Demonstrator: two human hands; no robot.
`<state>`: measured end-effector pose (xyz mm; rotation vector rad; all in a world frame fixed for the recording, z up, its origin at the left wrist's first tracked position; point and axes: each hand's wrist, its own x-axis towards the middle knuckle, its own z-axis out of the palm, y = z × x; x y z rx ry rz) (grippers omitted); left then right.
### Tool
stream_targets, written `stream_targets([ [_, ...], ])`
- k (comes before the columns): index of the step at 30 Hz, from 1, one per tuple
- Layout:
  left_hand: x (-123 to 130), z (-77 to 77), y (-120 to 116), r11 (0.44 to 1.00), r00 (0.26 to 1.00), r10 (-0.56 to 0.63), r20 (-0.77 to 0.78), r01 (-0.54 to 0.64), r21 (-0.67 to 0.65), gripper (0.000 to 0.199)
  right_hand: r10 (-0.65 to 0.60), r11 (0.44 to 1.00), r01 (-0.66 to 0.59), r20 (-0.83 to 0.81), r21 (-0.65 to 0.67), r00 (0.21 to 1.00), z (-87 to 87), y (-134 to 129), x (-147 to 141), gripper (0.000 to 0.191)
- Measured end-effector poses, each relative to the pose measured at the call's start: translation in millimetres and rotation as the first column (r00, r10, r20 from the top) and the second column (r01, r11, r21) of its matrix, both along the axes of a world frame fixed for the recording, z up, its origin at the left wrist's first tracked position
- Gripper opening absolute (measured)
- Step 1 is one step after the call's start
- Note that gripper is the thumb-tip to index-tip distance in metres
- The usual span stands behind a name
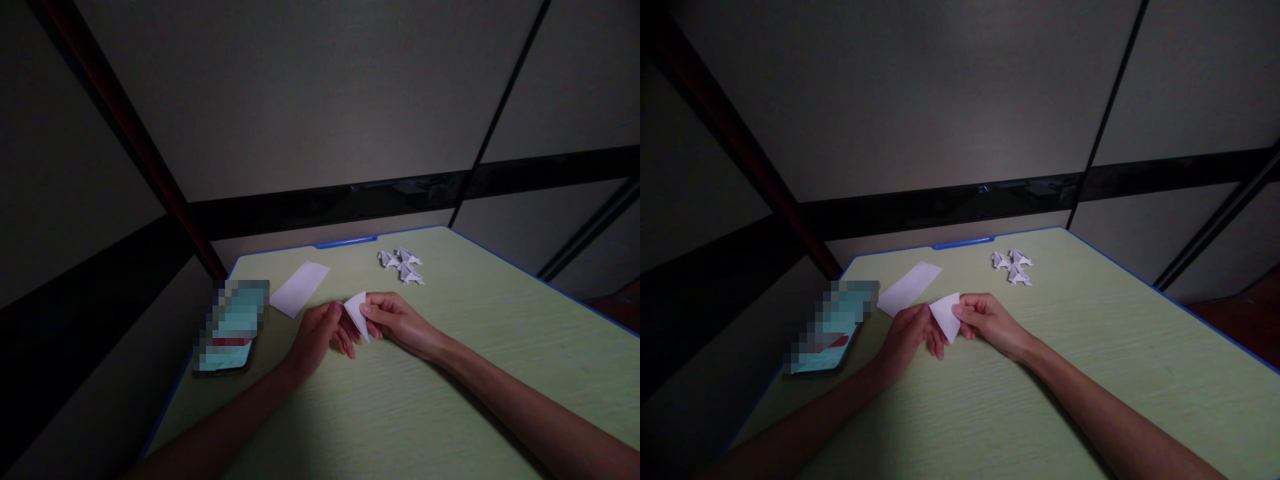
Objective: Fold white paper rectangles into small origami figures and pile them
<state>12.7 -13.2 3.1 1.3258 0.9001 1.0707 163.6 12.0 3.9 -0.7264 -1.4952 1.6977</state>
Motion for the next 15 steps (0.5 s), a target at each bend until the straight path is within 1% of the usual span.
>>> stream_targets([
  [4,-0.8,2.4,-1.1,0.999,0.999,-0.011,-0.047,0.013,0.052,0.04,-0.043,0.998,0.04,0.065,0.05,0.997,-1.0,0.1,1.7,0.032],
  [7,-1.0,3.7,-0.6,0.998,0.997,0.032,-0.07,-0.028,0.056,0.029,-0.089,0.994,0.084,0.084,0.065,0.993,-1.1,1.3,3.9,0.029],
  [11,-1.4,2.7,1.6,0.991,0.99,0.112,-0.089,-0.104,0.085,0.022,-0.151,0.987,0.152,0.021,-0.045,0.988,1.8,2.1,3.6,0.024],
  [13,-1.5,1.5,2.3,0.986,0.982,0.146,-0.117,-0.135,0.099,0.022,-0.141,0.984,0.137,-0.023,-0.116,0.99,2.9,1.9,2.2,0.024],
  [15,-1.3,0.5,2.5,0.985,0.978,0.158,-0.135,-0.146,0.094,0.022,-0.111,0.979,0.096,-0.07,-0.18,0.991,3.2,1.7,0.7,0.029],
])
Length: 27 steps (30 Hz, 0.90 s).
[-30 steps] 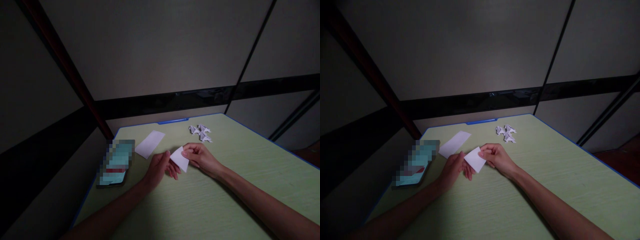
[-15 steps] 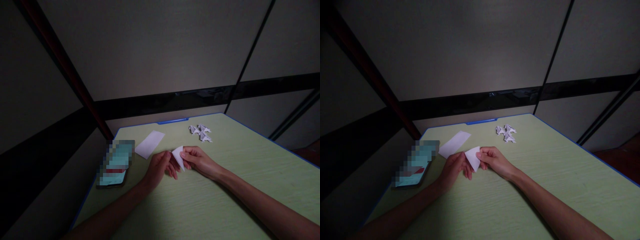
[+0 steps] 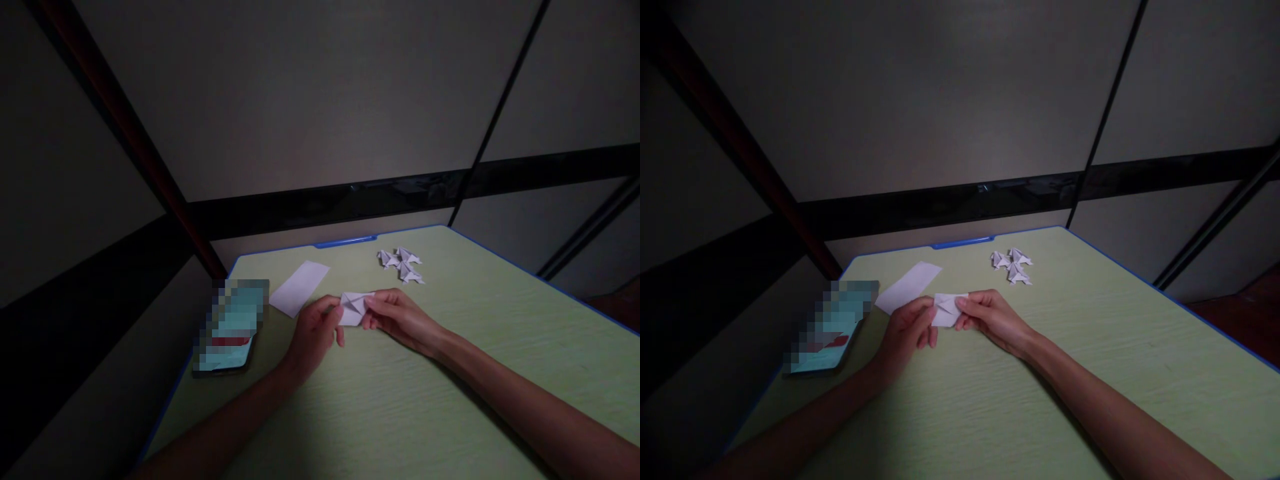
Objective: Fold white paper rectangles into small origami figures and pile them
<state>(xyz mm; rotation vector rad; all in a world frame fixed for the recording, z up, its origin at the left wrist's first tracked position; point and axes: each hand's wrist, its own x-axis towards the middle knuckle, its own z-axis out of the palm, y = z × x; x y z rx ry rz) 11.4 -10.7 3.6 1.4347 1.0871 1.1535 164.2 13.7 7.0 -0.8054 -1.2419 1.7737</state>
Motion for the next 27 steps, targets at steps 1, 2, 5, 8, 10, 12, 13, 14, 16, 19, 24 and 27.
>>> stream_targets([
  [1,0.2,-0.3,0.0,1.0,1.0,-0.004,0.001,0.004,-0.008,0.022,0.013,1.0,-0.014,-0.023,-0.022,1.0,0.0,-0.1,-0.5,0.032],
  [2,0.5,-0.3,-0.1,1.0,1.0,-0.011,0.004,0.011,-0.018,0.022,0.021,0.999,-0.022,-0.037,-0.033,0.999,0.0,-0.2,-0.9,0.035],
  [5,1.3,0.8,-0.3,0.999,1.0,-0.023,0.017,0.024,-0.044,0.025,0.021,0.999,-0.022,-0.039,-0.032,0.999,1.3,-0.9,-0.8,0.03],
  [8,1.0,2.2,0.1,0.998,1.0,0.001,0.031,0.001,-0.056,0.027,0.052,0.999,-0.052,-0.015,-0.009,0.999,3.8,-2.4,-0.3,0.013],
  [10,0.3,2.1,0.7,0.997,0.999,0.03,0.031,-0.028,-0.068,0.028,0.076,0.997,-0.076,0.012,0.006,0.997,4.5,-3.0,-0.1,0.008],
  [12,-0.2,1.2,1.5,0.994,0.998,0.066,0.018,-0.064,-0.086,0.028,0.076,0.996,-0.079,0.073,0.038,0.994,3.7,-2.8,0.1,0.008],
  [13,-0.3,0.8,1.8,0.992,0.996,0.083,0.013,-0.082,-0.092,0.028,0.066,0.995,-0.074,0.109,0.066,0.992,3.0,-2.4,0.2,0.01],
  [14,-0.3,0.6,2.1,0.991,0.995,0.098,0.01,-0.096,-0.094,0.028,0.053,0.993,-0.068,0.146,0.101,0.988,2.3,-2.0,0.4,0.011],
  [16,0.0,0.7,2.5,0.99,0.993,0.114,0.015,-0.112,-0.081,0.026,0.027,0.983,-0.063,0.206,0.172,0.978,1.5,-1.1,0.9,0.013],
  [19,0.5,1.7,2.8,0.992,0.992,0.121,0.035,-0.12,-0.039,0.022,0.02,0.972,-0.079,0.256,0.222,0.966,2.5,-0.6,1.3,0.016],
  [24,2.2,2.7,-0.5,0.994,0.994,0.107,-0.026,-0.107,0.024,0.015,0.136,0.96,-0.192,0.263,0.203,0.955,1.3,-1.0,1.6,0.026],
  [27,3.5,1.8,-2.4,0.987,0.982,0.143,-0.12,-0.133,0.084,0.017,0.171,0.952,-0.226,0.253,0.208,0.952,-2.0,-1.1,1.2,0.033],
])
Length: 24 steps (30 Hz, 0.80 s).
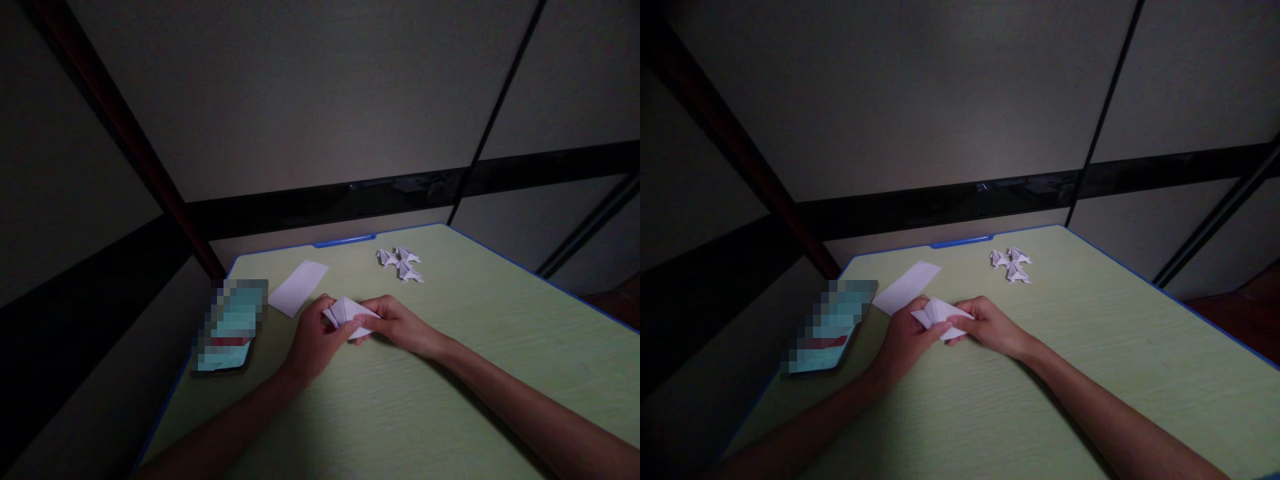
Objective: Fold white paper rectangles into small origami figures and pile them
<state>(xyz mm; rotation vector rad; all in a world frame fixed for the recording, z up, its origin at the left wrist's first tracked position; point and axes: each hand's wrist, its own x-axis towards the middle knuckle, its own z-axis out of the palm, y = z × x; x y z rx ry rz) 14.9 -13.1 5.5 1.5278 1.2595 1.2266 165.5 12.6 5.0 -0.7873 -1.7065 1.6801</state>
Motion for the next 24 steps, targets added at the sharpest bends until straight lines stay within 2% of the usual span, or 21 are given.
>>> stream_targets([
  [3,0,-1.5,1,1.0,1.0,-0.003,0.014,0.003,-0.018,0.017,-0.038,0.999,0.038,-0.013,0.008,0.999,0.1,0,-1,0.036],
  [7,-1,-0.3,3,0.998,0.994,-0.006,0.108,0.014,-0.067,0.031,-0.113,0.993,0.113,-0.046,0.014,0.993,3.3,0,-1,0.034],
  [14,-4,7.6,1,0.989,0.97,0.132,0.202,-0.116,-0.086,0.035,-0.201,0.978,0.194,-0.109,-0.072,0.973,-0.6,3,1,0.029],
  [19,-6,8.6,2,0.986,0.97,0.151,0.189,-0.135,-0.093,0.025,-0.149,0.975,0.138,-0.054,-0.175,0.987,5.6,-2,-1,0.024],
  [22,-4,7.6,1,0.989,0.982,0.102,0.157,-0.084,-0.122,0.022,-0.092,0.988,0.089,-0.019,-0.13,0.996,10.5,-4,-1,0.022],
  [24,-3,6.2,1,0.99,0.99,0.061,0.124,-0.045,-0.133,0.022,-0.099,0.992,0.1,0.018,-0.076,0.995,10.6,-4,-1,0.02],
])
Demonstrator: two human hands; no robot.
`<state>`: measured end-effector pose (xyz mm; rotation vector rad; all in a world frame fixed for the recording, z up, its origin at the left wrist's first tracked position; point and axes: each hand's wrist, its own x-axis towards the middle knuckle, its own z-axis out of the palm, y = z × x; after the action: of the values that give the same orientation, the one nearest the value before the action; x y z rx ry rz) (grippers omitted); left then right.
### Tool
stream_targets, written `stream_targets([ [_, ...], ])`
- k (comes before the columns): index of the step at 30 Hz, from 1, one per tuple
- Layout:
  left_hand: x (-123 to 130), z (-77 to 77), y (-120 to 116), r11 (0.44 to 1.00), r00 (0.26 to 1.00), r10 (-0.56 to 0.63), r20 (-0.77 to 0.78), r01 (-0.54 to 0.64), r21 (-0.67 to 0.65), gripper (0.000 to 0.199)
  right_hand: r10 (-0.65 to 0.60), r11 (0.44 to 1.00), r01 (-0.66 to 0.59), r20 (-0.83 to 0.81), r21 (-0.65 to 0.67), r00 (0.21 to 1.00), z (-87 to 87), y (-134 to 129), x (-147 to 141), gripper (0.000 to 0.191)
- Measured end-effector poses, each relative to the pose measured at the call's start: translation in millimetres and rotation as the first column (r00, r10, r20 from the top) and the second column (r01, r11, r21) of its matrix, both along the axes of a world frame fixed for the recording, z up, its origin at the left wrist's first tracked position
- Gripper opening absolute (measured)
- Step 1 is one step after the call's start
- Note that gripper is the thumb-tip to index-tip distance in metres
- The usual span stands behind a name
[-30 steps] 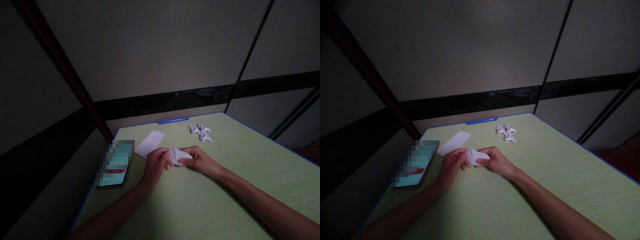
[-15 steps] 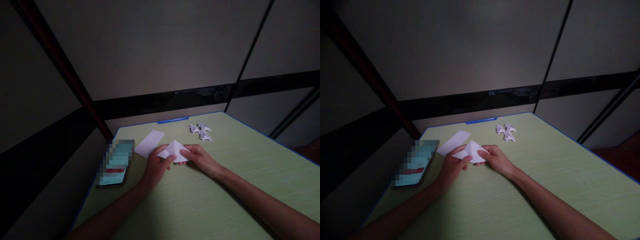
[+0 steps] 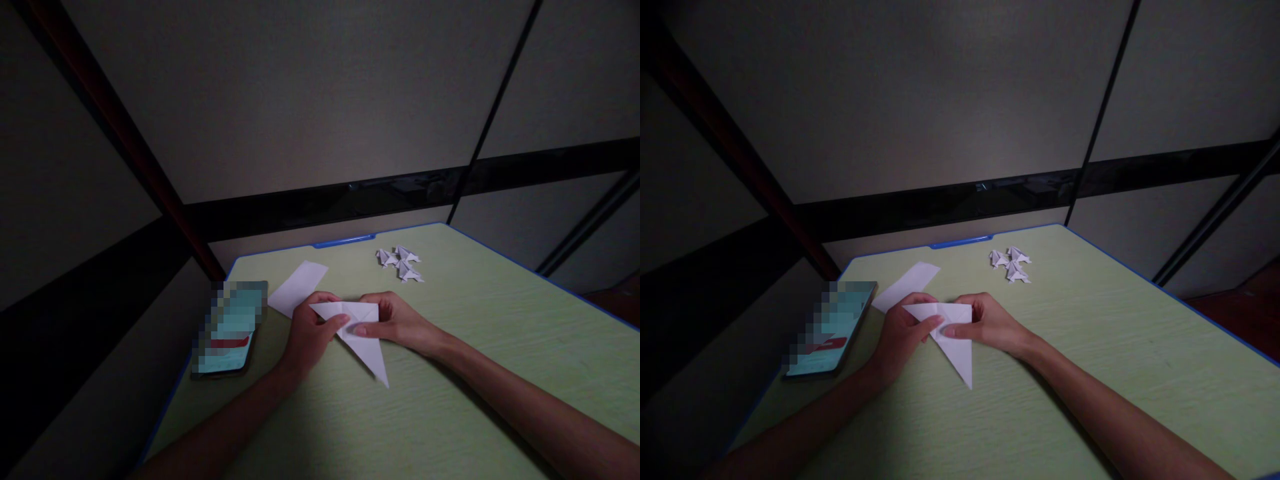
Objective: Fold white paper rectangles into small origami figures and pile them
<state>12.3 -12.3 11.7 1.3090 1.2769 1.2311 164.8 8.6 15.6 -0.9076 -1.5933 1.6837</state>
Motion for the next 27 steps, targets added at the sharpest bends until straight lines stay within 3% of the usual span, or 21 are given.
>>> stream_targets([
  [3,0,-2.5,0,0.999,0.998,-0.052,-0.026,0.053,0.008,0.021,-0.057,0.996,0.054,0.037,0.076,0.998,-3.1,1,0,0.019],
  [9,0,-4.8,2,0.996,0.991,-0.089,0.104,0.088,0.018,0.024,-0.125,0.988,0.13,-0.055,0.08,0.991,-4.9,1,-1,0.018],
  [14,2,-7.0,2,0.984,0.976,-0.181,0.12,0.179,0.024,0.046,-0.25,0.926,0.254,-0.049,0.278,0.967,-6.7,2,0,0.029],
  [21,0,-10.5,7,0.986,0.984,-0.147,0.105,0.138,0.09,0.037,-0.284,0.756,0.11,0.173,0.645,0.943,-4.6,-2,1,0.028],
  [27,-2,-11.8,7,0.992,0.996,-0.071,0.058,0.064,0.111,0.026,-0.382,0.694,0.018,0.347,0.72,0.856,-5.9,-3,1,0.042],
])
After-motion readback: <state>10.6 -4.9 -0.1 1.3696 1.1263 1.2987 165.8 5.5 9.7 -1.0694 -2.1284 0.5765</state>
